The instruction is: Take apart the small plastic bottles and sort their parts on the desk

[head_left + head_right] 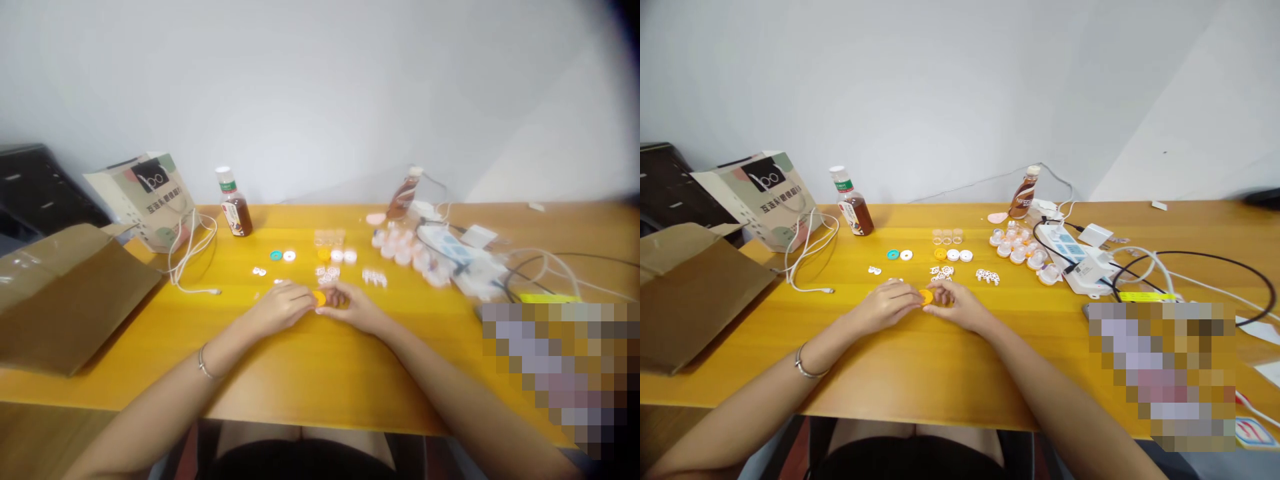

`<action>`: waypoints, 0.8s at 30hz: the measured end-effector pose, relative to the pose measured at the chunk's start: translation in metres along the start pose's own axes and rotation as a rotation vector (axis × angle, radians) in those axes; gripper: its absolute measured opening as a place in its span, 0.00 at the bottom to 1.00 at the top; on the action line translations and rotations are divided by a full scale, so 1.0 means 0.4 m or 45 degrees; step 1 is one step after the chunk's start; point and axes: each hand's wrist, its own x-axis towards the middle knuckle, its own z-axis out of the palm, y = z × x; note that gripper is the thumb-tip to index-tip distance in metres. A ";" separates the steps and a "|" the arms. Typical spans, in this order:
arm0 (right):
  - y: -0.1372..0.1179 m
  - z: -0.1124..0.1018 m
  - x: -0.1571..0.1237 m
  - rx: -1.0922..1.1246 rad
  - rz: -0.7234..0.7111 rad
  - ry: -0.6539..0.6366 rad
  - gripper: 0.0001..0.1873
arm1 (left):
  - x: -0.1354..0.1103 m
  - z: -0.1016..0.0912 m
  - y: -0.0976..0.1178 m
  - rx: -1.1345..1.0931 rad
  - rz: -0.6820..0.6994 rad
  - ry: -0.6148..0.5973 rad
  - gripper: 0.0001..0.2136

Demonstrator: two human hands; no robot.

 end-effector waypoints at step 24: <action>0.153 -0.348 -0.062 -1.128 0.592 1.192 0.16 | 0.141 0.073 -0.217 0.391 -0.459 -0.327 0.10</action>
